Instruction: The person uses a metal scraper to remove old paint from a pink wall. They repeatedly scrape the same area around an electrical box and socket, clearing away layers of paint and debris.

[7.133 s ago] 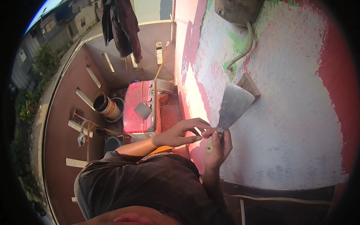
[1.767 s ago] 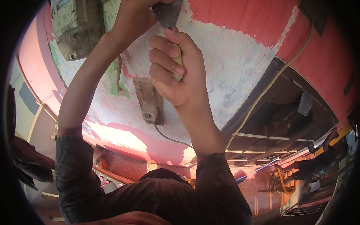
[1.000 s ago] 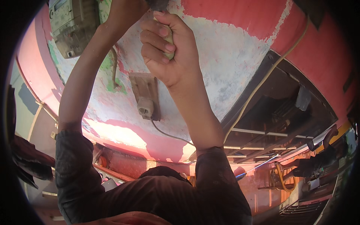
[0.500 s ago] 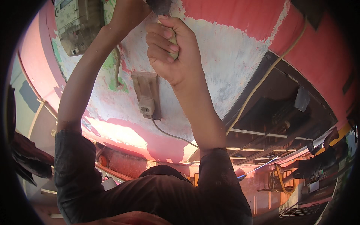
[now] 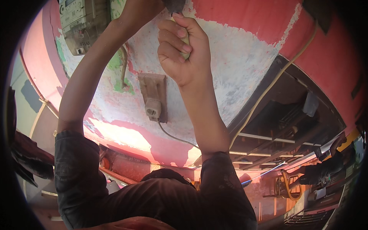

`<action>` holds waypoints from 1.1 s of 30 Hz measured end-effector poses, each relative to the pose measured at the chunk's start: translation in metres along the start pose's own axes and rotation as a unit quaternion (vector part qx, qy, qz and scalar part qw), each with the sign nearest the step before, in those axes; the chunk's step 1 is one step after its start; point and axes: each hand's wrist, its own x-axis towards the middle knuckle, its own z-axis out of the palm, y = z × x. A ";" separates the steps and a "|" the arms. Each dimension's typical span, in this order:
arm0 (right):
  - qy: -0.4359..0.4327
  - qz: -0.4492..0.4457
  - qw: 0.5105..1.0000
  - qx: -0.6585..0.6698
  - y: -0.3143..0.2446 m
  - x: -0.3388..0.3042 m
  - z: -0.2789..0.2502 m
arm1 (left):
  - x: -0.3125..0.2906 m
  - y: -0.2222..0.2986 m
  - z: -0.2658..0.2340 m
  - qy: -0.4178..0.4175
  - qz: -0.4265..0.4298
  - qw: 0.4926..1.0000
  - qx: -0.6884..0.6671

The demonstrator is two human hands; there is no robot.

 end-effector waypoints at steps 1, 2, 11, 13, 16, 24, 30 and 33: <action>0.005 -0.004 1.000 0.003 0.001 -0.013 -0.014 | -0.008 0.007 0.001 -0.031 -0.011 0.999 0.005; 0.007 -0.005 1.000 0.004 0.003 -0.019 -0.020 | -0.018 0.019 0.000 -0.048 -0.016 0.999 -0.001; 0.018 -0.015 1.000 -0.015 -0.002 -0.022 -0.025 | -0.022 0.018 0.007 -0.020 -0.014 1.000 -0.005; -0.008 0.013 1.000 -0.006 -0.005 -0.022 -0.029 | -0.027 0.021 0.009 -0.018 -0.008 1.000 0.014; -0.021 0.015 1.000 -0.009 -0.010 -0.008 -0.024 | -0.014 0.009 0.008 -0.001 -0.004 0.999 0.032; -0.038 0.026 0.999 0.011 -0.010 -0.009 -0.024 | -0.009 0.007 0.007 0.001 -0.015 1.000 -0.003; -0.034 0.012 0.999 0.011 -0.006 -0.005 -0.016 | -0.005 0.002 0.006 0.000 0.006 1.000 0.009; -0.032 0.012 0.999 0.001 -0.006 -0.005 -0.015 | -0.004 0.007 0.005 -0.004 0.000 1.000 0.004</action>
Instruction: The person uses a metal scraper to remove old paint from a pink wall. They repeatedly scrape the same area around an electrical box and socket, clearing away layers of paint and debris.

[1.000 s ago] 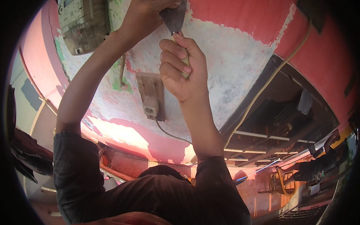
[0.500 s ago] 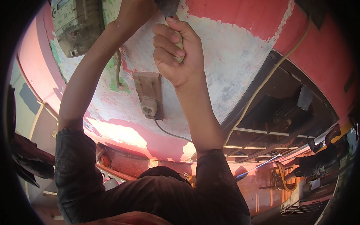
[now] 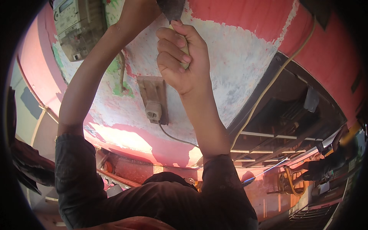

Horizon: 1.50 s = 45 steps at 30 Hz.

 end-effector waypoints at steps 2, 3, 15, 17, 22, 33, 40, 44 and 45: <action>-0.003 0.004 1.000 0.010 -0.003 0.017 0.013 | 0.012 -0.012 0.001 0.027 0.009 1.000 0.009; 0.006 -0.002 1.000 0.010 -0.003 0.015 0.013 | 0.016 -0.014 0.000 0.040 0.014 0.999 0.015; 0.018 0.003 0.999 -0.029 -0.007 0.006 0.005 | -0.003 -0.002 0.006 0.034 0.006 0.999 0.005; 0.030 -0.001 0.998 -0.056 -0.012 -0.004 -0.003 | -0.007 -0.010 0.009 0.010 0.012 1.000 0.018; -0.015 0.032 0.998 -0.048 -0.005 0.035 0.025 | 0.023 -0.016 -0.013 0.024 0.004 0.997 0.070; 0.341 0.057 0.870 -0.352 0.005 -0.229 -0.066 | -0.231 0.192 -0.051 -0.273 -0.209 0.927 -0.149; 0.407 0.042 0.835 -0.367 0.005 -0.325 -0.077 | -0.273 0.296 -0.045 -0.246 -0.364 0.850 -0.290; 0.407 0.055 0.810 -0.419 -0.005 -0.321 -0.072 | -0.264 0.315 -0.029 -0.273 -0.453 0.764 -0.369; 0.411 0.062 0.795 -0.441 -0.007 -0.320 -0.072 | -0.260 0.317 -0.025 -0.280 -0.477 0.741 -0.380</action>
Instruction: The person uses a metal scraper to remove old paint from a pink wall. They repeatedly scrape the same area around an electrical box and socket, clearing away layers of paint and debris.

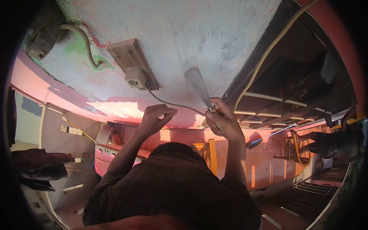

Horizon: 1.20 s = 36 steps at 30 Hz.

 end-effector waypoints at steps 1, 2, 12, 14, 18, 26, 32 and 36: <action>0.012 0.004 1.000 -0.026 -0.002 -0.002 0.000 | 0.002 0.006 0.006 -0.001 -0.006 1.000 -0.012; 0.024 0.005 0.998 -0.052 -0.004 -0.005 0.000 | 0.008 0.011 0.011 -0.003 0.014 1.000 -0.012; 0.031 0.027 0.987 -0.153 0.002 -0.016 -0.022 | 0.026 0.031 0.039 0.008 0.071 0.997 0.002; 0.027 0.017 0.986 -0.161 0.002 -0.017 -0.024 | 0.021 0.028 0.040 -0.015 0.050 0.998 -0.021; 0.017 0.013 0.977 -0.211 -0.010 -0.010 -0.021 | 0.014 0.031 0.039 -0.010 0.019 0.999 -0.034; -0.069 -0.095 0.876 -0.468 -0.071 0.033 0.009 | 0.001 0.044 0.012 0.031 0.000 0.998 -0.059; -0.148 -0.269 0.758 -0.576 -0.146 0.076 0.056 | -0.011 0.041 -0.018 0.080 -0.012 0.995 -0.066; -0.145 -0.279 0.684 -0.658 -0.171 0.107 0.090 | -0.018 0.033 -0.032 0.098 -0.011 0.992 -0.072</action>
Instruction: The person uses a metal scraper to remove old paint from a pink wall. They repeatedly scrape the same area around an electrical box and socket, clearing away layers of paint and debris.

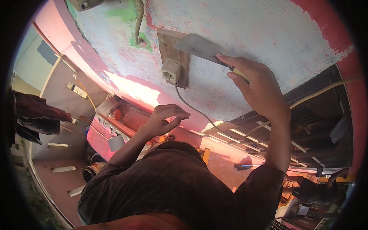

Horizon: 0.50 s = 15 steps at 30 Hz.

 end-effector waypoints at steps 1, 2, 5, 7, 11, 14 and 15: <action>-0.015 0.024 0.999 -0.024 -0.002 0.008 -0.003 | 0.000 -0.001 -0.004 0.000 0.000 1.000 -0.003; -0.037 0.016 0.999 -0.031 -0.003 0.017 -0.005 | -0.001 -0.003 -0.008 0.002 0.000 1.000 -0.003; -0.087 -0.008 0.995 -0.054 -0.006 0.043 -0.010 | -0.002 -0.012 -0.020 0.011 0.009 1.000 -0.019; -0.099 -0.023 0.992 -0.073 -0.014 0.062 -0.010 | 0.003 -0.018 -0.027 0.009 0.026 1.000 -0.011; -0.152 0.016 0.988 -0.024 -0.029 0.110 0.003 | 0.015 -0.024 -0.035 -0.009 0.051 0.998 -0.041; -0.152 0.008 0.988 -0.019 -0.028 0.125 0.011 | 0.019 -0.028 -0.040 -0.027 0.061 0.996 -0.058; -0.155 0.022 0.987 -0.028 -0.035 0.123 0.006 | 0.019 -0.030 -0.042 -0.027 0.063 0.996 -0.060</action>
